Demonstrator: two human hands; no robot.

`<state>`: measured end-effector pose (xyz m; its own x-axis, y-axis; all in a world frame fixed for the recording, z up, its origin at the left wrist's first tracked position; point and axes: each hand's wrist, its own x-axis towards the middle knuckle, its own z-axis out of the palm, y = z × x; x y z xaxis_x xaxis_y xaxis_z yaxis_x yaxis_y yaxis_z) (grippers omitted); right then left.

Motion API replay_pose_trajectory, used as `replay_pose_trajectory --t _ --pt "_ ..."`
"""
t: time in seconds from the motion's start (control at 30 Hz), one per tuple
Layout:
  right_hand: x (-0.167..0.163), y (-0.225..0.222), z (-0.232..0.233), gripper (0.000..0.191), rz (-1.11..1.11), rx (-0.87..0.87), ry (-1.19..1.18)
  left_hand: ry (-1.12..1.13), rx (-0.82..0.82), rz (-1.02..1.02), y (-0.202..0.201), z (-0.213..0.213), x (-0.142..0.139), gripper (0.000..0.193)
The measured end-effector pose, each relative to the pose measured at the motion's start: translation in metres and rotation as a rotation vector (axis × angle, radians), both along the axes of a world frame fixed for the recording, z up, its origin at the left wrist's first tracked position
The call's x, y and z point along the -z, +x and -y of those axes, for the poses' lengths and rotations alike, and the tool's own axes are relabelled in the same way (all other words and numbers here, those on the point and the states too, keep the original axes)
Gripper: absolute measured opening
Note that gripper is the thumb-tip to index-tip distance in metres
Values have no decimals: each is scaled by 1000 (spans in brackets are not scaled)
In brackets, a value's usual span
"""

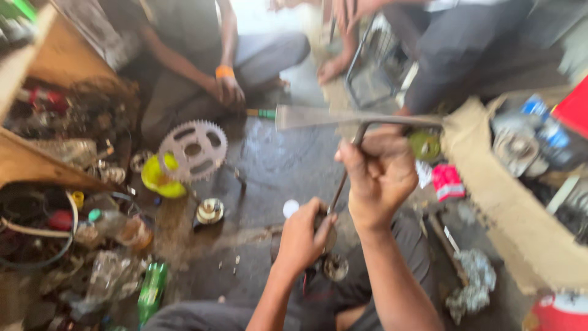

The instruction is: The person sits cross-legged on the workshop floor repairing a small starter motor. They hold the motor housing, use a T-handle wrench on its fasteners, tap and drive components with a hammer, handle small bolts and a metal plate, and reposition the motor repeatedly while working on it by hand.

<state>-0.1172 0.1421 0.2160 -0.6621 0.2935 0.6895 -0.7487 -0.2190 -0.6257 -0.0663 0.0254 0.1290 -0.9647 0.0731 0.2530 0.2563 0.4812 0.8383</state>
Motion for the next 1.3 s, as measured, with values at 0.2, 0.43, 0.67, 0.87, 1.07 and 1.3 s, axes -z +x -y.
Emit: replay_pose_trajectory --t 0.2,0.43,0.67,0.87,1.07,1.3 --pt "-11 -16 -20 18 33 -804 -66 31 165 -32 1 7 -25 33" --pt "-7 -2 -1 20 219 -397 19 223 136 -137 -2 6 -54 27" --pt "-15 4 -2 22 229 -371 38 302 192 -281 -11 12 -63 16" --pt "-22 8 -5 18 357 -517 -97 247 -61 -236 -17 -8 -59 34" --pt "-20 10 -13 23 352 -480 -177 122 129 -215 -13 5 -25 38" --pt "-30 14 -25 22 354 -437 -224 -28 181 -119 -6 12 7 26"
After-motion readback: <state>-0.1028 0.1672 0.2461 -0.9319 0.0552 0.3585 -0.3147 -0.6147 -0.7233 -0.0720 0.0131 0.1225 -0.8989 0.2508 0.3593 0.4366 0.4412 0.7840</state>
